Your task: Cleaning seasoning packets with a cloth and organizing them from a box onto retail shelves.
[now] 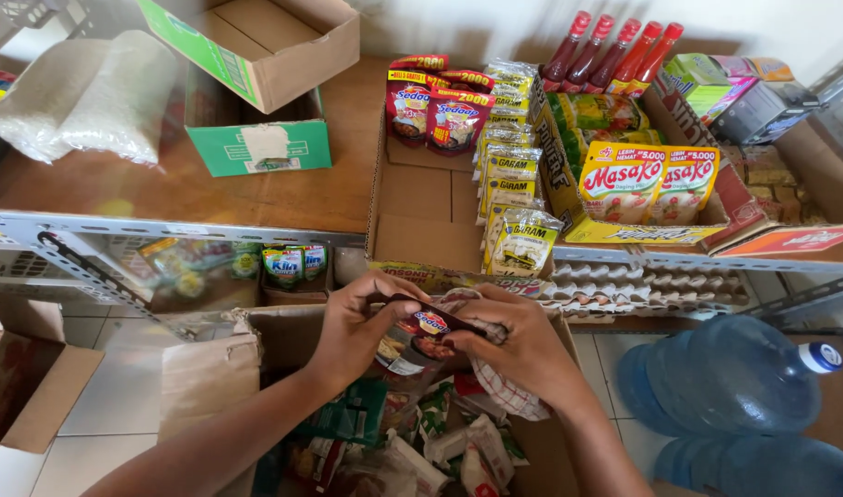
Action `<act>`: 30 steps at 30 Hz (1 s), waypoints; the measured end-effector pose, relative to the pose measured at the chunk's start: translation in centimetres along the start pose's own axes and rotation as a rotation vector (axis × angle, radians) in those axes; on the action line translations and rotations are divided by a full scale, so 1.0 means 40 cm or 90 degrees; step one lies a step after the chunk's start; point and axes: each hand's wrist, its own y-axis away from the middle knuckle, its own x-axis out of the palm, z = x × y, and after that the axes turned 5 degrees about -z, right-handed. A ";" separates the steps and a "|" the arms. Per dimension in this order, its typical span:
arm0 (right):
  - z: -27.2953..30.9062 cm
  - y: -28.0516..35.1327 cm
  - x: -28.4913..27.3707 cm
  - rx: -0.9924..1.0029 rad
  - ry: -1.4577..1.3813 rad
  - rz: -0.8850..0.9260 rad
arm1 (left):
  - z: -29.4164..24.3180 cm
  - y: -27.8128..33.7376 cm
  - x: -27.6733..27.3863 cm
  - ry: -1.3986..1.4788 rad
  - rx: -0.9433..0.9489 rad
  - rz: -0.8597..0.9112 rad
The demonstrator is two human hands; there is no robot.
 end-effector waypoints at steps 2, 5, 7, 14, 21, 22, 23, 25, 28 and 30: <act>0.011 -0.002 -0.001 -0.017 -0.010 -0.006 | 0.013 -0.002 -0.006 0.041 0.041 -0.004; 0.026 0.001 -0.005 -0.008 -0.038 -0.033 | 0.005 -0.020 -0.012 0.045 -0.031 -0.003; 0.023 0.008 -0.007 -0.029 -0.024 -0.067 | 0.001 -0.041 -0.020 0.244 -0.361 0.045; -0.037 -0.001 0.002 -0.009 -0.049 -0.137 | 0.062 -0.027 -0.034 0.066 -0.407 0.211; 0.016 0.005 -0.016 -0.152 0.178 -0.374 | -0.035 -0.015 0.005 0.287 -0.533 0.222; 0.030 0.009 -0.017 -0.181 0.302 -0.429 | -0.046 -0.017 0.009 0.347 -0.493 0.262; 0.023 0.009 0.005 -0.182 0.300 -0.429 | -0.037 -0.014 0.007 0.346 -0.492 0.260; 0.008 0.011 0.046 -0.327 0.380 -0.371 | -0.020 -0.009 0.004 0.385 -0.535 0.201; -0.017 0.044 0.136 -0.421 0.542 -0.293 | 0.020 -0.001 -0.006 0.383 -0.573 0.170; 0.022 0.059 0.147 -0.456 0.509 -0.187 | 0.012 -0.011 -0.009 0.422 -0.579 0.185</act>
